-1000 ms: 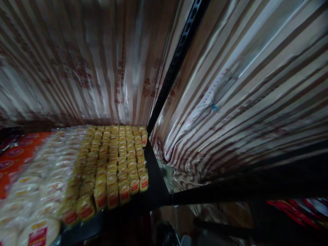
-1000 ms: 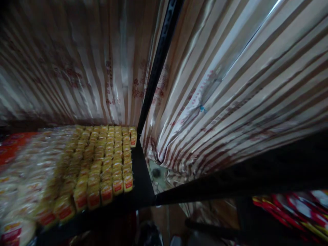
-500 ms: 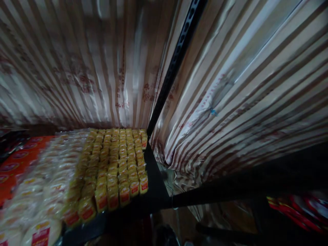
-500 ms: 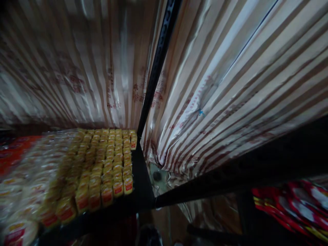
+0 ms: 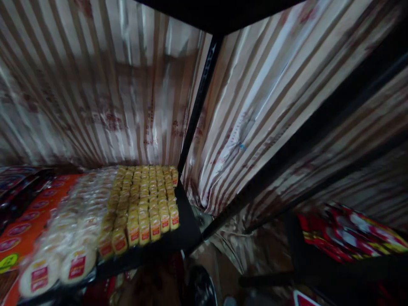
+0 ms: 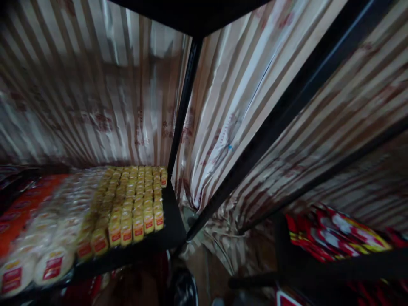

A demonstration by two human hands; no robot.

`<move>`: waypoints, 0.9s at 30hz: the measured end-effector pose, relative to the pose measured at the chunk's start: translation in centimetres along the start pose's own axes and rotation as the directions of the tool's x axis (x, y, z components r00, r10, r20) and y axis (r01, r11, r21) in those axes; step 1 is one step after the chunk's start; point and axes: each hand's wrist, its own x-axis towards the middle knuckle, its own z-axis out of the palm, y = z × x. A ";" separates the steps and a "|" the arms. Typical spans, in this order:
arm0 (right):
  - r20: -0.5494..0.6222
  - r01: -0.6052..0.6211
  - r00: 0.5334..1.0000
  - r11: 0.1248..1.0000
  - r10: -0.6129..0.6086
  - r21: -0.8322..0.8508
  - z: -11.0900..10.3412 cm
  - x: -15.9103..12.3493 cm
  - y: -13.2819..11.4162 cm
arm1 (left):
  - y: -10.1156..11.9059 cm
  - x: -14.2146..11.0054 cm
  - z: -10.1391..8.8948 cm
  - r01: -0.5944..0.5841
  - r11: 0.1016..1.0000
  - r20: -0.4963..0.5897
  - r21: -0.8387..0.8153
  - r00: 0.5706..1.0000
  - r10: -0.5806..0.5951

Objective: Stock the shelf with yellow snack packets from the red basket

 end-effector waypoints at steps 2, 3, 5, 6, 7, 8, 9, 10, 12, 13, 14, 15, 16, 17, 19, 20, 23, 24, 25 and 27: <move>0.025 0.012 1.000 0.999 -0.013 0.050 -0.5 -0.9 -0.5 | -0.4 -0.3 -0.2 -0.009 1.000 0.028 -0.016 1.000 0.009; 0.035 0.021 0.999 0.997 -0.023 0.071 -0.9 -1.3 -0.9 | -0.5 -0.5 -0.3 -0.018 0.999 0.035 -0.032 0.999 0.019; 0.043 0.049 0.998 0.994 -0.054 0.099 -1.6 -2.0 -1.8 | -0.4 -1.1 -0.6 -0.037 0.997 0.029 -0.068 0.999 0.039; 0.036 0.071 0.997 0.991 -0.075 0.109 -2.0 -2.3 -2.3 | -0.1 -1.5 -0.8 -0.046 0.996 0.020 -0.078 0.999 0.048; 0.027 0.095 0.995 0.987 -0.099 0.128 -2.4 -2.6 -2.8 | 0.3 -2.0 -1.0 -0.056 0.995 0.015 -0.081 0.998 0.057; 0.013 0.119 0.992 0.981 -0.122 0.152 -2.7 -2.7 -3.3 | 0.9 -2.4 -1.2 -0.074 0.994 0.020 -0.078 0.997 0.076; -0.004 0.139 0.990 0.974 -0.141 0.177 -3.0 -2.9 -3.7 | 1.7 -2.9 -1.4 -0.102 0.992 0.035 -0.074 0.994 0.105; -0.021 0.156 0.988 0.967 -0.155 0.201 -3.3 -3.0 -4.2 | 2.5 -3.4 -1.6 -0.138 0.988 0.055 -0.072 0.988 0.142; -0.046 0.171 0.985 0.954 -0.165 0.248 -3.8 -3.2 -5.1 | 4.2 -4.2 -2.0 -0.203 0.976 0.080 -0.080 0.975 0.209; -0.051 0.171 0.985 0.945 -0.164 0.278 -4.0 -3.4 -5.6 | 5.1 -4.5 -2.1 -0.221 0.971 0.078 -0.089 0.970 0.228; -0.058 0.177 0.984 0.935 -0.167 0.306 -4.2 -3.5 -6.0 | 6.0 -4.7 -2.2 -0.231 0.968 0.073 -0.099 0.968 0.239; -0.073 0.189 0.982 0.925 -0.175 0.329 -4.4 -3.6 -6.4 | 7.0 -5.0 -2.4 -0.235 0.966 0.067 -0.109 0.968 0.243; -0.096 0.203 0.979 0.918 -0.181 0.341 -4.5 -3.6 -6.8 | 7.9 -5.2 -2.5 -0.234 0.966 0.066 -0.113 0.968 0.242; -0.132 0.215 0.975 0.916 -0.180 0.340 -4.7 -3.7 -7.1 | 9.0 -5.3 -2.7 -0.233 0.966 0.074 -0.110 0.968 0.242; -0.246 0.240 0.954 0.926 -0.170 0.292 -5.1 -3.6 -7.5 | 11.0 -5.3 -3.1 -0.221 0.972 0.093 -0.079 0.969 0.227; -0.311 0.252 0.935 0.935 -0.170 0.248 -5.3 -3.6 -7.7 | 12.1 -5.2 -3.3 -0.221 0.974 0.087 -0.059 0.970 0.225; -0.470 0.335 0.836 0.942 -0.284 0.028 -6.5 -3.3 -8.3 | 14.9 -3.9 -3.7 -0.268 0.963 0.019 -0.016 0.963 0.268; -0.490 0.369 0.799 0.928 -0.349 -0.059 -6.9 -3.2 -8.5 | 15.7 -3.2 -3.8 -0.292 0.956 -0.002 -0.011 0.956 0.292; -0.492 0.395 0.769 0.909 -0.408 -0.137 -7.4 -2.9 -8.7 | 16.5 -2.5 -3.9 -0.321 0.947 -0.010 -0.011 0.947 0.321; -0.483 0.412 0.733 0.877 -0.479 -0.245 -8.3 -2.2 -9.1 | 18.1 -0.7 -3.9 -0.392 0.920 -0.008 -0.021 0.920 0.392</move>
